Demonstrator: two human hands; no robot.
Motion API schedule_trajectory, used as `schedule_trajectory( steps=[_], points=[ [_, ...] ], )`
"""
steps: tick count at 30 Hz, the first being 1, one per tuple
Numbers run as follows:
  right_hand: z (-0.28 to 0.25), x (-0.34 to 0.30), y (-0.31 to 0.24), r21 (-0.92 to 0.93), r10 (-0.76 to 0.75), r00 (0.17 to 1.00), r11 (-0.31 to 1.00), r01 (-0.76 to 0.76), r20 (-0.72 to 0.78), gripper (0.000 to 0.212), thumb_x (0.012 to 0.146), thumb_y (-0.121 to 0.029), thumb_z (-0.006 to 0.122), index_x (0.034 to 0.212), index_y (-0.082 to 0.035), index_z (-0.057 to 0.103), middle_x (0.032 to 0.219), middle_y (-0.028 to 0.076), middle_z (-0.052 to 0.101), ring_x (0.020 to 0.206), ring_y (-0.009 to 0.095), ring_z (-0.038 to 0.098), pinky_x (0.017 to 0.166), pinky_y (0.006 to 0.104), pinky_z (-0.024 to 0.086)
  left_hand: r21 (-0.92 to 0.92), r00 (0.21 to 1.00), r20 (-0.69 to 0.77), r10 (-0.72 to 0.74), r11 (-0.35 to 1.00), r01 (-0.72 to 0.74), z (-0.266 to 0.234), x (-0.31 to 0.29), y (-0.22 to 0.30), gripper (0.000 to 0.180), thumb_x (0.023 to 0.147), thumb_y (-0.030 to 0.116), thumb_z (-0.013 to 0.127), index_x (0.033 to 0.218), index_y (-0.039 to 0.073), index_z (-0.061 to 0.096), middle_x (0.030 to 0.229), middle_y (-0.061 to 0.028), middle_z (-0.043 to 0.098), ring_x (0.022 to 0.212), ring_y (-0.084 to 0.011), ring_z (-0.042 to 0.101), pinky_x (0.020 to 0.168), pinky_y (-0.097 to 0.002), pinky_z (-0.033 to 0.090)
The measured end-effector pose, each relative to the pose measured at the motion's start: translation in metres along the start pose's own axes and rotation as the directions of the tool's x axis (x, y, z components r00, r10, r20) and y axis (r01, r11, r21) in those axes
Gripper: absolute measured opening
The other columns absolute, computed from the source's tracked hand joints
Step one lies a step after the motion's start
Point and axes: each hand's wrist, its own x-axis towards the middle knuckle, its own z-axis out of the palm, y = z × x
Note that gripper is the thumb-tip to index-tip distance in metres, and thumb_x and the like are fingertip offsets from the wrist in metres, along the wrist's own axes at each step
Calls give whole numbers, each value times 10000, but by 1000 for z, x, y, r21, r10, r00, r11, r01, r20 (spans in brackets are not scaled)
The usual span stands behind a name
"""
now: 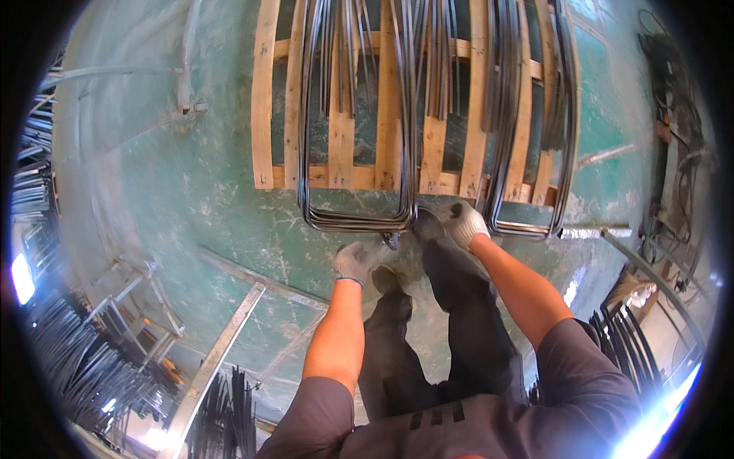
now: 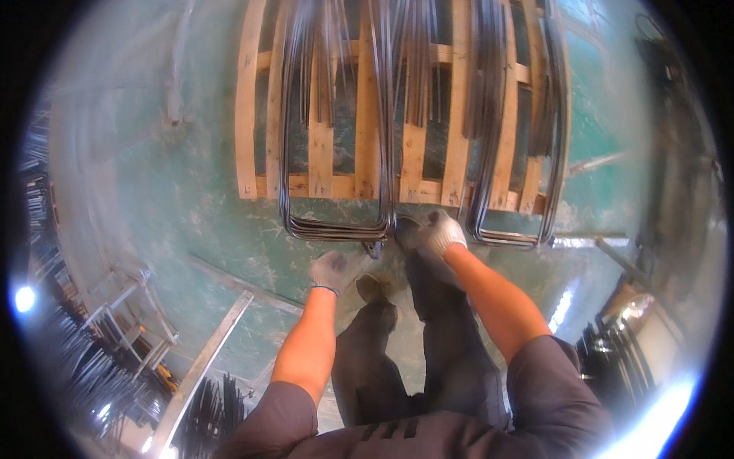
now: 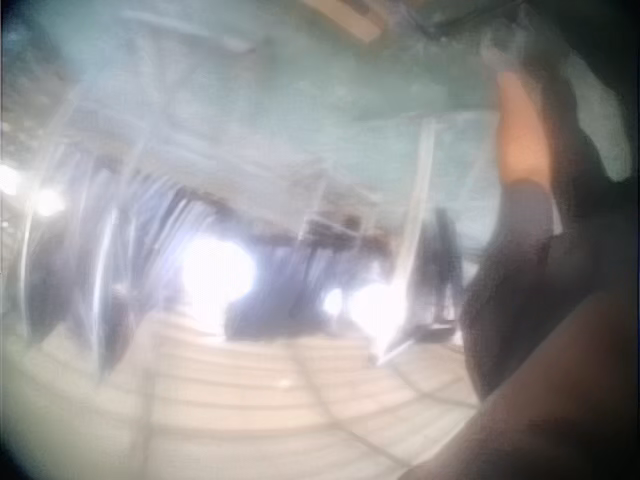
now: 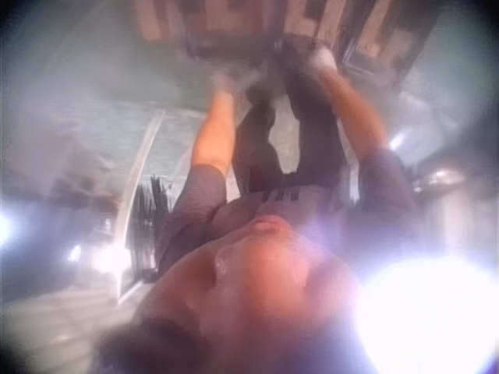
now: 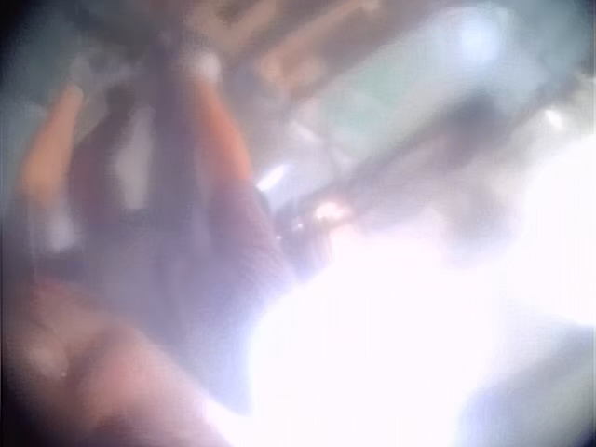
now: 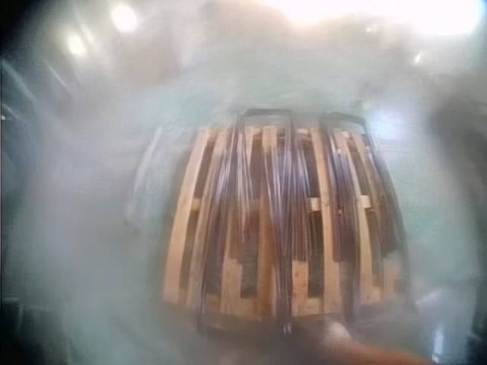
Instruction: The person bends metal rods using a large industrial bending machine. The person picks up a bundle of straight rods, places them into the machine's rollers, secures them, activates the bending mechanism, and then removes the now-curved U-shaped rods and stacks them on a wooden pallet.
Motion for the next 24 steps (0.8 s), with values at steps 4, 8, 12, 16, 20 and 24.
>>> schedule_trajectory(
  steps=[4,8,12,16,20,24],
  points=[
    [-24,-124,106,150,163,984,977,-152,-70,530,845,-269,758,1286,7,651,1265,247,702,1196,384,670,1031,418,519,-28,969,-199,-147,989,145,45,-73,22,331,854,-22,685,1183,-33,653,1043,-127,704,906,-252,679,830,-387,562],
    [-30,-295,230,282,382,917,898,-338,-115,518,835,-258,774,1267,11,678,1236,232,720,1175,365,686,1014,414,525,364,989,-28,-146,920,147,82,-176,55,614,756,-42,748,1337,-65,550,1151,-131,708,907,-224,688,768,-358,563],
    [-36,-464,315,374,656,753,711,-595,-51,441,818,-235,802,1183,1,722,1121,199,752,1051,321,725,922,400,562,539,981,110,-158,839,75,111,-279,79,660,738,-72,726,1368,-74,527,1115,-131,730,882,-204,689,720,-336,566],
    [-50,-536,389,375,672,727,716,-588,-143,372,805,-210,817,1086,20,736,942,155,770,828,269,750,773,385,589,564,976,184,-117,826,-7,171,-378,110,660,746,-66,714,1376,-92,518,1117,-148,731,864,-214,691,718,-326,571],
    [-124,-515,434,550,662,729,681,-484,-178,340,819,-191,777,1107,-13,745,901,153,767,814,247,751,769,380,588,629,986,164,-5,770,-101,185,-403,100,624,744,-48,720,1340,-117,549,1074,-188,722,835,-217,692,707,-335,573],
    [-189,-453,506,676,625,763,636,-373,-167,358,822,-193,769,1136,-24,739,936,160,770,848,274,751,824,389,581,774,995,23,97,629,-79,213,-413,74,498,769,-11,705,1258,-71,629,979,-156,719,750,-220,684,642,-355,555]
  ],
)
